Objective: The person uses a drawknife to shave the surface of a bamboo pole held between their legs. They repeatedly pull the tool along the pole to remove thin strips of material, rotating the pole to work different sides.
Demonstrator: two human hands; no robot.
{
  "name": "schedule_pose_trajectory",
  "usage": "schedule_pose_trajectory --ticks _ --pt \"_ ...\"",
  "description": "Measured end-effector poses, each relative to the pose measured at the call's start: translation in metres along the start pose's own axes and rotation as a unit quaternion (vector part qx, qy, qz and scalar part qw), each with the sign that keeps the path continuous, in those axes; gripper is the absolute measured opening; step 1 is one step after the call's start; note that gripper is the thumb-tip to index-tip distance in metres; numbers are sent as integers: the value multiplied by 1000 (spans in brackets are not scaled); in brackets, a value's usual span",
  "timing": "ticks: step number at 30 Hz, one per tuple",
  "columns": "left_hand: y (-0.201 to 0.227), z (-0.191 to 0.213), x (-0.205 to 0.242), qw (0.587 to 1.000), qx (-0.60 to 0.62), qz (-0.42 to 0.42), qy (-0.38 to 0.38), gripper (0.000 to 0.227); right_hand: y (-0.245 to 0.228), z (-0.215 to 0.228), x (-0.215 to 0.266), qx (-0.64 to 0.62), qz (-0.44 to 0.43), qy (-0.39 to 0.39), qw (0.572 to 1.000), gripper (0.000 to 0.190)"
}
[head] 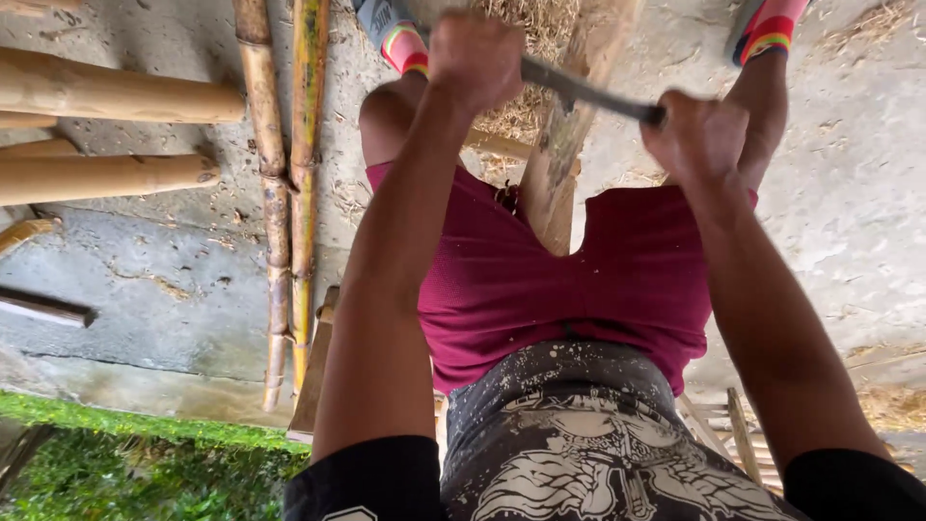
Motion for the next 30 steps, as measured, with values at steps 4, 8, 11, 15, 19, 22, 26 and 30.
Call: schedule_pose_trajectory --ticks 4,8,11,15,19,22,26,30 --pt "-6 -15 1 999 18 -5 -38 14 4 -9 0 -24 -34 -76 996 25" --pt "5 -31 14 996 54 19 -69 18 8 21 -30 48 -29 -92 994 26" --pt "-6 -22 15 993 57 49 -90 19 -20 60 -14 46 -15 -55 997 28" --pt "-12 -30 11 992 77 21 -92 17 -40 71 -5 110 65 31 991 29" --pt "-19 -25 8 997 73 2 -3 17 -15 33 -12 17 -44 -79 996 25" --pt "-11 -32 19 994 60 18 -94 15 -18 37 -2 33 -27 -46 998 24" --pt "-13 -37 12 992 69 20 -109 16 -11 33 -14 49 -30 -110 992 24" --pt "-31 -30 -11 993 74 32 -88 18 1 40 -57 81 -76 -179 978 28"
Point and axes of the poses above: each hand's wrist, its own x-axis away from the middle knuckle, its own z-axis out of the back of the hand, y = z × x, the point moved 7 cm from there along -x, towards the middle knuckle, and after that the axes turned 2 degrees about x, right-handed, at the moved point
